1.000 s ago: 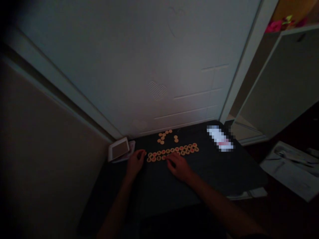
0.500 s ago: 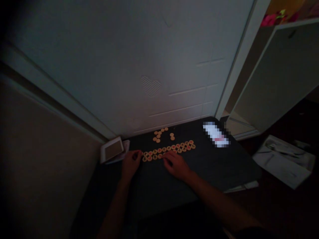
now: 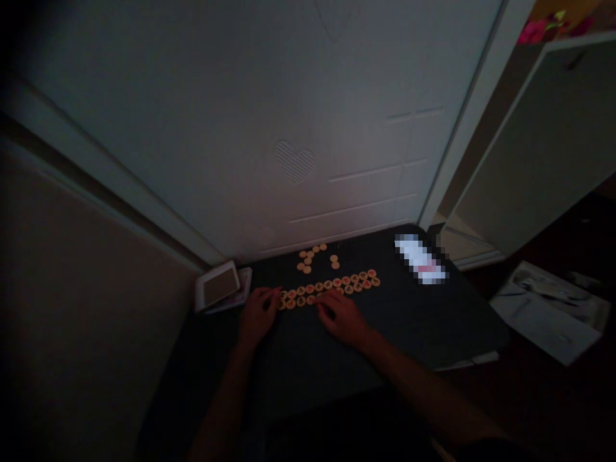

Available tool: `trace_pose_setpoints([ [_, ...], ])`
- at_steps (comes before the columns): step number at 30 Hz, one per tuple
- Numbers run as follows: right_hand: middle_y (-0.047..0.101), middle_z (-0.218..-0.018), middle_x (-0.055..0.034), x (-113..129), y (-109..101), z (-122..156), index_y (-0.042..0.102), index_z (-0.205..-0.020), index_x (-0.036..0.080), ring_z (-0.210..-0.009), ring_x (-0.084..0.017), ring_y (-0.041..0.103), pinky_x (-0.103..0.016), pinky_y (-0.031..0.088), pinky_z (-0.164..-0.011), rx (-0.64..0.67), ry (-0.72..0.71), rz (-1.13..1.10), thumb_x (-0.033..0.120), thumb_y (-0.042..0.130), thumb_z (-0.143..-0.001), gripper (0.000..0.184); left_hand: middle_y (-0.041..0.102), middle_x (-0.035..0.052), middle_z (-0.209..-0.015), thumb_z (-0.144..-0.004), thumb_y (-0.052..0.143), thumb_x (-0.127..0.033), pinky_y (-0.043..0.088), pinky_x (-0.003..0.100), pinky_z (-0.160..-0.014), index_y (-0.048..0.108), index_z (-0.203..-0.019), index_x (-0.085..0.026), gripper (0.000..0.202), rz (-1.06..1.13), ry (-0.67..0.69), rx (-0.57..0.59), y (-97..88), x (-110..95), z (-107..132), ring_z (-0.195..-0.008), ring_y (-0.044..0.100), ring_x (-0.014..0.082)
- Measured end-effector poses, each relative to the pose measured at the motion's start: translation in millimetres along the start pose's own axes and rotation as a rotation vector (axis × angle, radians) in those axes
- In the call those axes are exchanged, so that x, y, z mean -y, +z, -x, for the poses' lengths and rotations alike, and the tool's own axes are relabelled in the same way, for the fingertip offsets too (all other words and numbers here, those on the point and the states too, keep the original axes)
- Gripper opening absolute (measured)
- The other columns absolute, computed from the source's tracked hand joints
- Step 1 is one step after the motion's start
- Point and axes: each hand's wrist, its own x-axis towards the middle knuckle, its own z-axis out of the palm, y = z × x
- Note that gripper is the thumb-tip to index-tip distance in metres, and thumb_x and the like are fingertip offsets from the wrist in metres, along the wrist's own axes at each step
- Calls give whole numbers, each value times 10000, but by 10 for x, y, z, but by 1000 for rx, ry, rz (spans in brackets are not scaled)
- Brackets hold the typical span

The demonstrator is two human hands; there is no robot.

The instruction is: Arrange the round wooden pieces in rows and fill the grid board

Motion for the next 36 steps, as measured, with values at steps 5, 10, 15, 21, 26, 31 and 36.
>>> trace_pose_setpoints([
  [5, 706, -1047, -59, -32, 18, 7, 671, -1126, 246, -970, -193, 680, -352, 563, -878, -7, -13, 1, 127, 551, -922, 265, 657, 42, -1115, -985, 480, -445, 514, 321, -869, 728, -1167, -311, 335, -22, -20, -5, -13, -28, 16, -1002, 648, 213],
  [10, 699, -1012, -59, -34, 27, 5, 666, -1108, 238, -930, -189, 675, -338, 562, -843, -22, -19, 2, 116, 563, -920, 247, 650, 35, -1100, -983, 489, -452, 519, 297, -836, 732, -1157, -316, 329, -60, 3, -1, -10, -18, 18, -969, 659, 191],
  [15, 696, -1028, -60, -28, 24, 4, 664, -1112, 247, -939, -194, 678, -345, 563, -854, -17, -17, 9, 107, 559, -919, 260, 644, 40, -1106, -976, 502, -458, 524, 314, -857, 745, -1103, -294, 319, -82, 4, -19, 6, -20, 26, -987, 657, 202],
  [21, 704, -1045, -61, -38, 20, 6, 668, -1119, 243, -966, -197, 683, -347, 563, -873, -21, -18, 19, 97, 568, -906, 277, 641, 46, -1114, -974, 504, -399, 531, 335, -875, 721, -1132, -285, 291, -13, 14, -25, 8, 12, 30, -1004, 655, 212],
  [26, 704, -1022, -58, -35, 15, 8, 670, -1124, 243, -930, -188, 682, -337, 566, -841, -38, -24, 19, 108, 568, -914, 269, 630, 72, -1156, -961, 504, -322, 548, 361, -858, 682, -1188, -248, 298, 86, 43, -18, -8, 62, 61, -925, 652, 203],
  [31, 699, -1017, -58, -36, 19, 15, 665, -1133, 244, -939, -189, 673, -336, 561, -838, -28, -14, 15, 108, 564, -916, 275, 625, 80, -1184, -934, 527, -271, 539, 390, -907, 667, -1198, -249, 299, 77, 109, -20, -24, 38, 98, -1017, 641, 230],
  [36, 701, -1001, -50, -53, 30, 12, 667, -1124, 248, -931, -190, 674, -334, 561, -836, -29, -17, 7, 99, 566, -906, 282, 634, 75, -1170, -941, 518, -274, 542, 388, -893, 667, -1182, -254, 284, 90, 103, -27, -26, 28, 97, -996, 647, 227],
])
